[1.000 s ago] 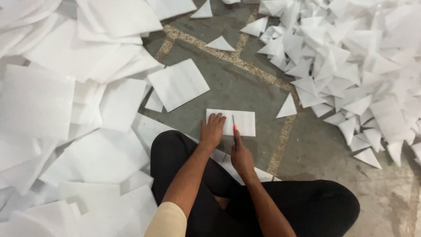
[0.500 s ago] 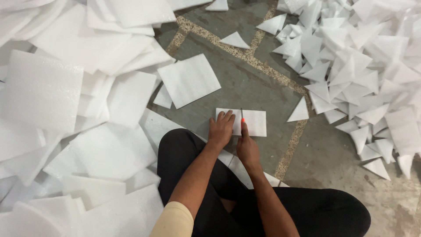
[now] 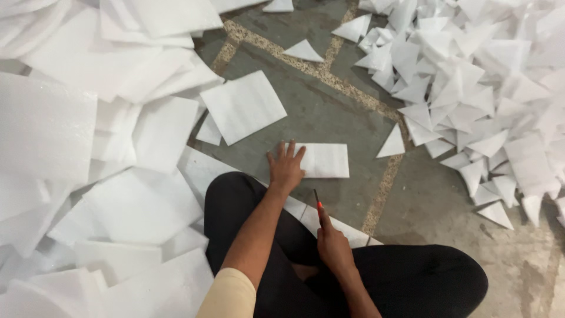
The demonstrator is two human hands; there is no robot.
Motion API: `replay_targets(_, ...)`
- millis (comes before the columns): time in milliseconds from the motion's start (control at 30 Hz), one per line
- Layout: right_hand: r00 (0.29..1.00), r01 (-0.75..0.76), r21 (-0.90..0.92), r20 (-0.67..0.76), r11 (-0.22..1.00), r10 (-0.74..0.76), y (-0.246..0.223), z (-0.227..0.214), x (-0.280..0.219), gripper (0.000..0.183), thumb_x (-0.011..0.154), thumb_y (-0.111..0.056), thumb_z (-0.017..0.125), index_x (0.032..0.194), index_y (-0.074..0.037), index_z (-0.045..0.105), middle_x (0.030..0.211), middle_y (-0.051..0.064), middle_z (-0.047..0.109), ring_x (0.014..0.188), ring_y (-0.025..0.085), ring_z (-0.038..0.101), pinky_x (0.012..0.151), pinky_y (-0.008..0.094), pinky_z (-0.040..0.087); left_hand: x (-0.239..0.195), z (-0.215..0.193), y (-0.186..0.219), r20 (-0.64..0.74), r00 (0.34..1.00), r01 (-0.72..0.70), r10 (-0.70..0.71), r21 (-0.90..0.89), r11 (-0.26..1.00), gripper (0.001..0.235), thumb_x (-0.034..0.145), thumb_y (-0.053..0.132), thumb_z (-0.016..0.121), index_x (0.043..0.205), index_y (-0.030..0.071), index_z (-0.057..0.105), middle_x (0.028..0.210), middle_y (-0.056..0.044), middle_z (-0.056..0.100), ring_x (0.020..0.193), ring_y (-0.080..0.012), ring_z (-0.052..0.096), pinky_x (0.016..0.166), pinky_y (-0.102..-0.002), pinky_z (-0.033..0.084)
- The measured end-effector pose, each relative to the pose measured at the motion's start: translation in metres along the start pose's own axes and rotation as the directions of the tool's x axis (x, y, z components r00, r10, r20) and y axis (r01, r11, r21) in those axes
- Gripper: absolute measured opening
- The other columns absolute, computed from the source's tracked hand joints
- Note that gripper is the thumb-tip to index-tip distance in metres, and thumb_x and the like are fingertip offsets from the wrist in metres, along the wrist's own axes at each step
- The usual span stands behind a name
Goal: The person sits on the floor and uses a red utility knife to cut white foam sheets into triangular pieces. They repeatedly pick up a sheet, cut it diagonally, and toss the resulting triangles into a growing pile.
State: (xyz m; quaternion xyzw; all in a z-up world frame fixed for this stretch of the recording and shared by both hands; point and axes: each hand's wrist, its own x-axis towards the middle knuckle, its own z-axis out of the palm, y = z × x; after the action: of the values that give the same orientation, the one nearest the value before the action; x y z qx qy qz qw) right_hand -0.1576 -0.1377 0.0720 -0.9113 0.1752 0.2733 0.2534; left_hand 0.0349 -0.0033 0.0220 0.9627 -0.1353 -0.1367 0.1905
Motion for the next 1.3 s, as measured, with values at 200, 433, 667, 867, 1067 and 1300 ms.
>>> replay_targets(200, 0.961, 0.184, 0.09, -0.226, 0.979, -0.16, -0.012, -0.006, 0.029, 0.077, 0.097, -0.012, 0.05, 0.164, -0.027, 0.017, 0.097, 0.031, 0.071, 0.084, 0.05, 0.069, 0.075, 0.059, 0.053, 0.001, 0.024, -0.001, -0.046, 0.999, 0.012, -0.012, 0.005, 1.0, 0.062, 0.09, 0.019, 0.07, 0.149, 0.019, 0.05, 0.156, -0.001, 0.046, 0.138, -0.0295, 0.044, 0.106, -0.063, 0.038)
replay_targets(433, 0.893, 0.337, 0.008, -0.32, 0.941, -0.317, -0.039, -0.017, 0.104, 0.068, 0.098, -0.012, 0.051, 0.161, -0.019, 0.025, 0.093, 0.031, 0.071, 0.082, 0.052, 0.067, 0.075, 0.061, 0.051, -0.003, 0.022, -0.003, -0.051, 0.999, 0.002, -0.003, -0.023, 1.0, 0.06, 0.085, 0.021, 0.073, 0.141, 0.018, 0.054, 0.147, 0.0, 0.052, 0.129, -0.0288, 0.051, 0.1, -0.059, 0.044)
replay_targets(667, 0.922, 0.273, -0.019, -0.281, 0.962, -0.267, -0.051, -0.02, 0.135, 0.068, 0.096, -0.012, 0.049, 0.16, -0.017, 0.028, 0.09, 0.03, 0.071, 0.08, 0.052, 0.067, 0.076, 0.061, 0.051, -0.002, 0.019, -0.002, -0.123, 0.992, -0.02, 0.019, -0.008, 1.0, 0.059, 0.081, 0.021, 0.077, 0.137, 0.017, 0.058, 0.141, -0.001, 0.056, 0.122, -0.0294, 0.054, 0.094, -0.056, 0.048)
replay_targets(867, 0.965, 0.205, 0.001, -0.165, 0.979, -0.202, -0.039, -0.021, 0.077, 0.069, 0.097, -0.013, 0.048, 0.161, -0.025, 0.025, 0.094, 0.033, 0.07, 0.084, 0.052, 0.067, 0.079, 0.061, 0.051, -0.004, 0.03, -0.002, -0.223, 0.974, -0.048, 0.047, 0.003, 0.999, 0.058, 0.08, 0.023, 0.078, 0.134, 0.016, 0.06, 0.134, 0.0, 0.058, 0.117, -0.029, 0.056, 0.091, -0.056, 0.049)
replay_targets(1067, 0.999, -0.009, -0.052, 0.033, 0.999, 0.01, -0.002, -0.009, -0.027, 0.07, 0.098, -0.018, 0.048, 0.161, -0.029, 0.02, 0.095, 0.029, 0.073, 0.09, 0.049, 0.071, 0.085, 0.057, 0.053, -0.005, 0.034, -0.001, -0.194, 0.98, -0.061, 0.049, -0.053, 0.997, 0.057, 0.078, 0.025, 0.078, 0.131, 0.011, 0.062, 0.131, -0.006, 0.061, 0.115, -0.033, 0.06, 0.089, -0.05, 0.052)
replay_targets(1300, 0.973, 0.126, 0.111, -0.207, 0.986, -0.101, -0.001, -0.026, -0.023, 0.067, 0.098, -0.018, 0.049, 0.16, -0.024, 0.025, 0.094, 0.03, 0.072, 0.088, 0.048, 0.071, 0.08, 0.057, 0.054, -0.024, 0.051, 0.006, 0.055, 0.957, -0.249, 0.283, -0.34, 0.907, 0.046, 0.089, 0.023, 0.07, 0.133, 0.013, 0.061, 0.128, -0.012, 0.065, 0.116, -0.0349, 0.062, 0.094, -0.049, 0.051)
